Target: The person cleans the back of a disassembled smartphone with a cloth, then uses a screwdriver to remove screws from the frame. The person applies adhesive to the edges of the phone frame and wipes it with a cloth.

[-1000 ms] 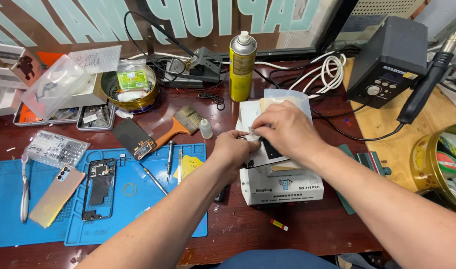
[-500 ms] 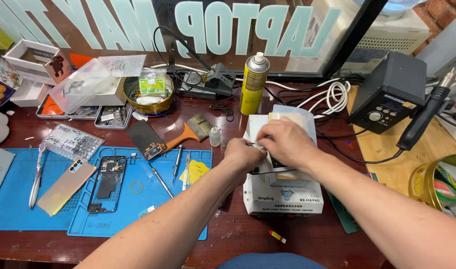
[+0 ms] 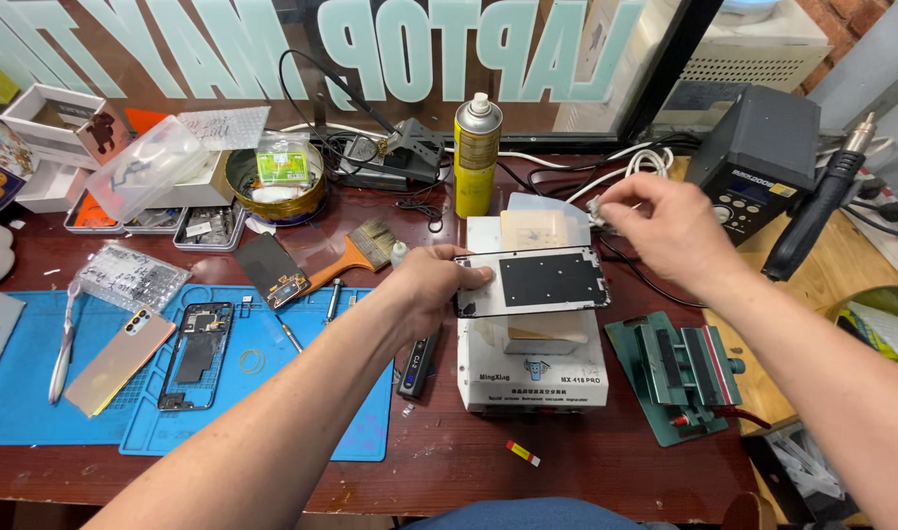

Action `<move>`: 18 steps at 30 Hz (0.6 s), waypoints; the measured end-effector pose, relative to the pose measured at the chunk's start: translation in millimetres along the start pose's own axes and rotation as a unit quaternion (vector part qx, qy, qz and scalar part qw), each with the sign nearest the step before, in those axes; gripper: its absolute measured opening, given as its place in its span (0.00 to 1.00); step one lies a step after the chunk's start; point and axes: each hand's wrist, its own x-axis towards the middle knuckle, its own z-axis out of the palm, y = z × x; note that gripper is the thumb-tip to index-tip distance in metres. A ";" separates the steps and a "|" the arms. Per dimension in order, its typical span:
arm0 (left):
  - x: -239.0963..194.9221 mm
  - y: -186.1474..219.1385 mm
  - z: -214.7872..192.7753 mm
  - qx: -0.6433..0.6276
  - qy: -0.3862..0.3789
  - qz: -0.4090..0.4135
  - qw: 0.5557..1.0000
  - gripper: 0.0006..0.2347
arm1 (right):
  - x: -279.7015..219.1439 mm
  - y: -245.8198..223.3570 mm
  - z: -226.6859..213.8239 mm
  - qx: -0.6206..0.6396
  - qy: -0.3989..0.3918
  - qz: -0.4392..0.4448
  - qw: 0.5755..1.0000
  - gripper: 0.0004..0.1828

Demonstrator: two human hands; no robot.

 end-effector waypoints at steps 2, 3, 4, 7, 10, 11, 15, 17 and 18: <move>-3.4 1.3 7.8 0.005 -0.016 0.007 1.000 0.11 | 1.2 -4.0 -4.2 0.041 -0.009 0.022 0.999 0.09; -4.7 0.0 13.3 0.006 -0.024 0.009 1.000 0.11 | -1.2 -4.8 -5.5 0.050 -0.026 0.025 0.998 0.09; -5.5 -1.9 18.0 0.023 -0.011 0.004 1.000 0.11 | -4.4 -5.4 -2.5 0.060 -0.042 0.027 0.997 0.09; -6.3 -7.1 30.2 0.053 0.031 -0.008 0.998 0.12 | -20.4 -8.5 22.2 0.041 -0.091 0.046 0.994 0.11; -6.5 -8.3 32.6 0.129 0.099 -0.007 0.987 0.14 | -31.0 -18.1 50.8 0.007 -0.087 -0.015 0.996 0.11; -7.2 -8.2 31.8 0.209 0.134 -0.001 0.969 0.14 | -29.2 -24.1 60.1 -0.009 -0.078 -0.058 0.995 0.10; -5.9 -8.6 34.1 0.244 0.132 0.039 0.960 0.15 | -18.4 -42.0 83.2 -0.081 -0.081 -0.105 0.988 0.07; -8.4 -8.9 28.7 0.293 0.161 0.017 0.942 0.16 | -13.5 -49.4 91.1 -0.109 -0.101 -0.080 0.986 0.07; -7.0 -9.0 31.2 0.318 0.169 0.007 0.933 0.16 | -13.7 -48.3 87.7 -0.126 -0.106 -0.069 0.984 0.07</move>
